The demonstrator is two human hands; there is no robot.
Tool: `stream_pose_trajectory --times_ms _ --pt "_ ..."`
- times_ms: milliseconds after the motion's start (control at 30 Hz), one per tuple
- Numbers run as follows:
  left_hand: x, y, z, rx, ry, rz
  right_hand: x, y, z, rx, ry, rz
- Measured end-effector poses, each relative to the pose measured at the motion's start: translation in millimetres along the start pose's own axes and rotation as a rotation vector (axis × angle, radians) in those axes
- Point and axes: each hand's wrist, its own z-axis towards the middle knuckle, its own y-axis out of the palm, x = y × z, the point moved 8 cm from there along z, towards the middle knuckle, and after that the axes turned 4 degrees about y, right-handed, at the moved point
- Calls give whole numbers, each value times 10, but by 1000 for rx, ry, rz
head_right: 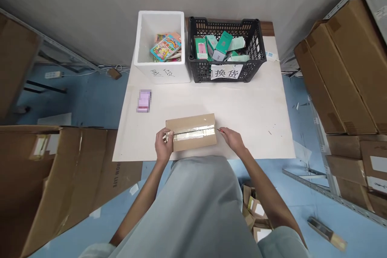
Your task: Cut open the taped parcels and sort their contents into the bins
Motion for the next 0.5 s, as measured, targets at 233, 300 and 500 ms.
stream_pose_trajectory --times_ms 233,300,500 --pt "-23 -155 16 14 -6 13 211 413 129 22 166 395" --pt "-108 -295 12 40 5 52 234 503 187 42 198 477" --pt "-416 -608 8 93 20 156 -36 675 329 57 158 705"
